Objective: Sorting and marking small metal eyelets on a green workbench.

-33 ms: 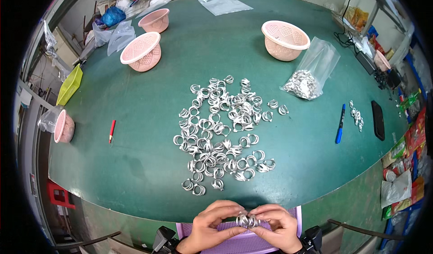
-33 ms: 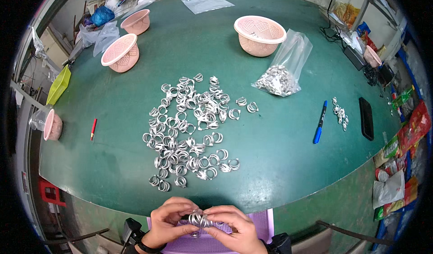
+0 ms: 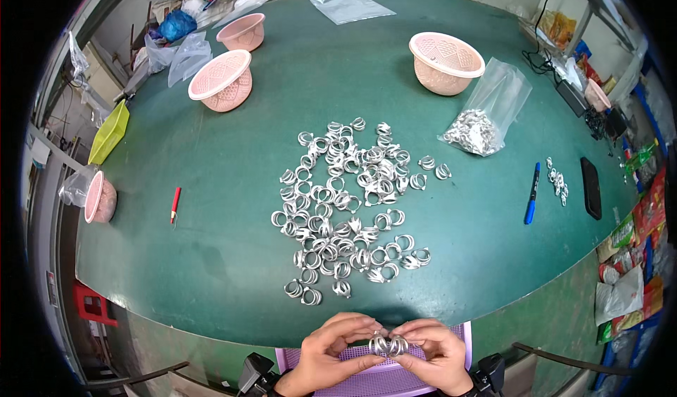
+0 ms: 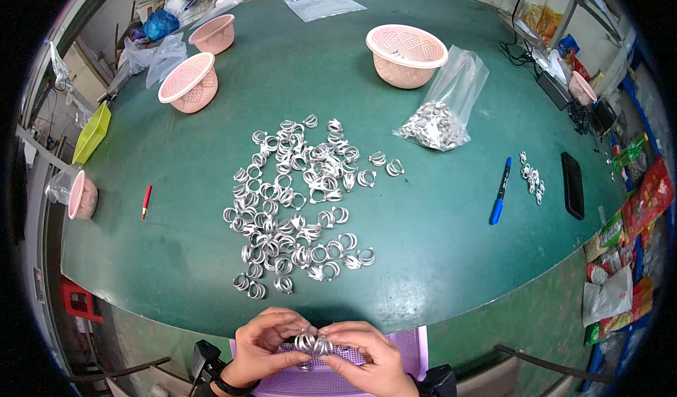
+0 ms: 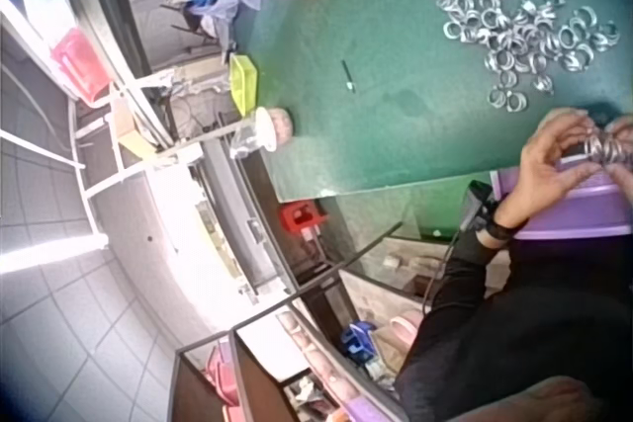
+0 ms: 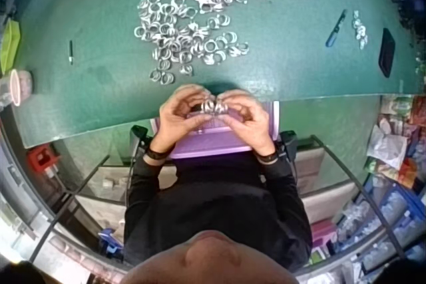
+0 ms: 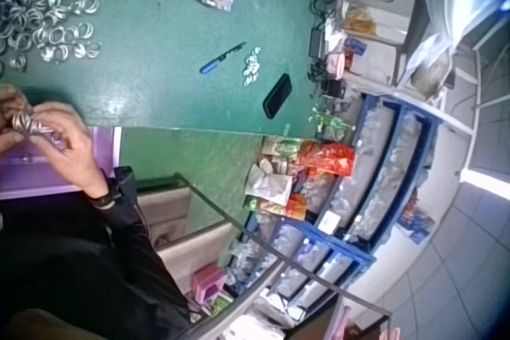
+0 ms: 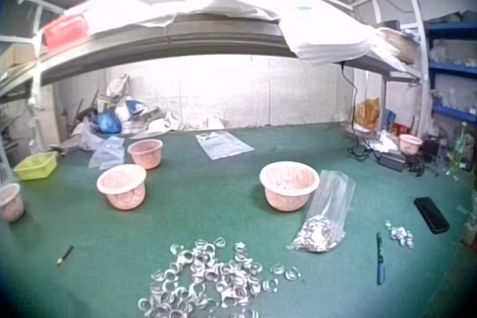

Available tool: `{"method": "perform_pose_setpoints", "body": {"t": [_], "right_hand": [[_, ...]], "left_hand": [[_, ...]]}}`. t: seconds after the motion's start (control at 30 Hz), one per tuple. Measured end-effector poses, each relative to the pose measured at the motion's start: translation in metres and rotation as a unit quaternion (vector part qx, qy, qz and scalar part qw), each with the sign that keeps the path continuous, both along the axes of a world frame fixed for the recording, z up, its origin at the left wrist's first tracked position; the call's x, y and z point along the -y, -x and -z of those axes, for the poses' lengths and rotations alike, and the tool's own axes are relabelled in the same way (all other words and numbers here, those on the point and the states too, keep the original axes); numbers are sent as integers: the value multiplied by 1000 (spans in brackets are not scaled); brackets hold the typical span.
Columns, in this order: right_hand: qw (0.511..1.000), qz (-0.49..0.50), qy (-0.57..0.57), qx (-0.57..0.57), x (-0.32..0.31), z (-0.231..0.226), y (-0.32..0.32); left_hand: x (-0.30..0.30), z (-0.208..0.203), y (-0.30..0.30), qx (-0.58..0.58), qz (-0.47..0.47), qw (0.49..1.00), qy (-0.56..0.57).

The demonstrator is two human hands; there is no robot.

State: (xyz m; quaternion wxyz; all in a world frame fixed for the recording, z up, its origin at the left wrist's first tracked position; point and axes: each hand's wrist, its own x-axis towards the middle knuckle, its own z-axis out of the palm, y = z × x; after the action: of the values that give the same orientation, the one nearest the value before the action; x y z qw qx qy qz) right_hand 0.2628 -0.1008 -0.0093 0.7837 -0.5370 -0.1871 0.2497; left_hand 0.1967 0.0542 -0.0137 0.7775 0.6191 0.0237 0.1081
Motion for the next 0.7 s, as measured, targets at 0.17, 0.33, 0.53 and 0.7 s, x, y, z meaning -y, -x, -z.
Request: {"method": "perform_pose_setpoints", "body": {"t": [0.17, 0.33, 0.53, 0.7], "right_hand": [[998, 6, 37, 56, 8, 4, -5], [995, 19, 66, 68, 8, -1, -7], [969, 6, 114, 220, 12, -5, -15], [935, -126, 176, 281, 14, -13, -31]], "left_hand": [[-5, 2, 1, -24, 73, 982, 171], [1, -1, -1, -8, 46, 986, 163], [-1, 4, 8, 18, 40, 999, 2], [-25, -37, 4, -48, 164, 895, -413]]}}
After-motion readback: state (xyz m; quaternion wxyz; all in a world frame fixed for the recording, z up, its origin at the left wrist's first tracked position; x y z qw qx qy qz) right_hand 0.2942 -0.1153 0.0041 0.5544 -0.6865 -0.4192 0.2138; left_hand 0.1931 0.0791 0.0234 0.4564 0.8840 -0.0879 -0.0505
